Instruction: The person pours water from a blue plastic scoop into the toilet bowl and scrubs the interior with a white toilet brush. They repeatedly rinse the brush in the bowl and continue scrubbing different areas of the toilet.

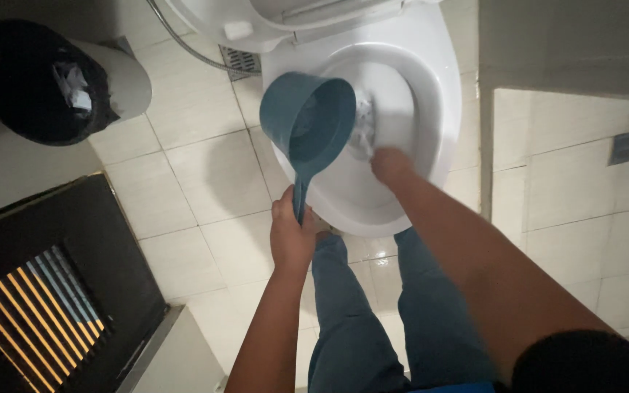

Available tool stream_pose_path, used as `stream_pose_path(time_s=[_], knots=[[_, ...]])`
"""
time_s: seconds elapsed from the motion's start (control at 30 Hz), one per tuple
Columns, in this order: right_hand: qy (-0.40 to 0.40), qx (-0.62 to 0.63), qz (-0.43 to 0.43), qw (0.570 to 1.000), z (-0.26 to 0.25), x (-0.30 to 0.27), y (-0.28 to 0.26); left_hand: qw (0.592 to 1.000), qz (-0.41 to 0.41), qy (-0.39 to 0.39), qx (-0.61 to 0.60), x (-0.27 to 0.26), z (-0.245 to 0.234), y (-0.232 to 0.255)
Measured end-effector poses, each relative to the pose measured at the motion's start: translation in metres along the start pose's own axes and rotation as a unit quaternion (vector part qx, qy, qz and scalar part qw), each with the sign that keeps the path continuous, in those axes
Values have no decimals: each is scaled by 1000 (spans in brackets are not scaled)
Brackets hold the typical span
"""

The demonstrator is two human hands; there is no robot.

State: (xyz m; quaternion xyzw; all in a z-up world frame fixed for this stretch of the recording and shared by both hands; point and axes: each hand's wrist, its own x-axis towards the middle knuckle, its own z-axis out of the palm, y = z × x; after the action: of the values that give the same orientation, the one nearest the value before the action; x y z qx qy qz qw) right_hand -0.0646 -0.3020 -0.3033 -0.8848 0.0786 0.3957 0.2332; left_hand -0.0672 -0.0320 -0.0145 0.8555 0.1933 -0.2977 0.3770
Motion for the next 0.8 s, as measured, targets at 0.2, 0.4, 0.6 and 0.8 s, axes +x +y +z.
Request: stream_pose_path(time_s=[0.2, 0.4, 0.6, 0.8], knots=[[106, -210, -33, 971, -97, -22, -68, 1000, -22, -16, 6, -5, -8, 4], [8, -5, 56, 998, -119, -106, -95, 998, -30, -45, 9, -7, -14, 3], [-175, -64, -24, 982, -133, -182, -91, 996, -19, -88, -9, -8, -22, 10], [-133, -42, -97, 986, -145, -146, -69, 992, -34, -123, 7, -13, -24, 24]])
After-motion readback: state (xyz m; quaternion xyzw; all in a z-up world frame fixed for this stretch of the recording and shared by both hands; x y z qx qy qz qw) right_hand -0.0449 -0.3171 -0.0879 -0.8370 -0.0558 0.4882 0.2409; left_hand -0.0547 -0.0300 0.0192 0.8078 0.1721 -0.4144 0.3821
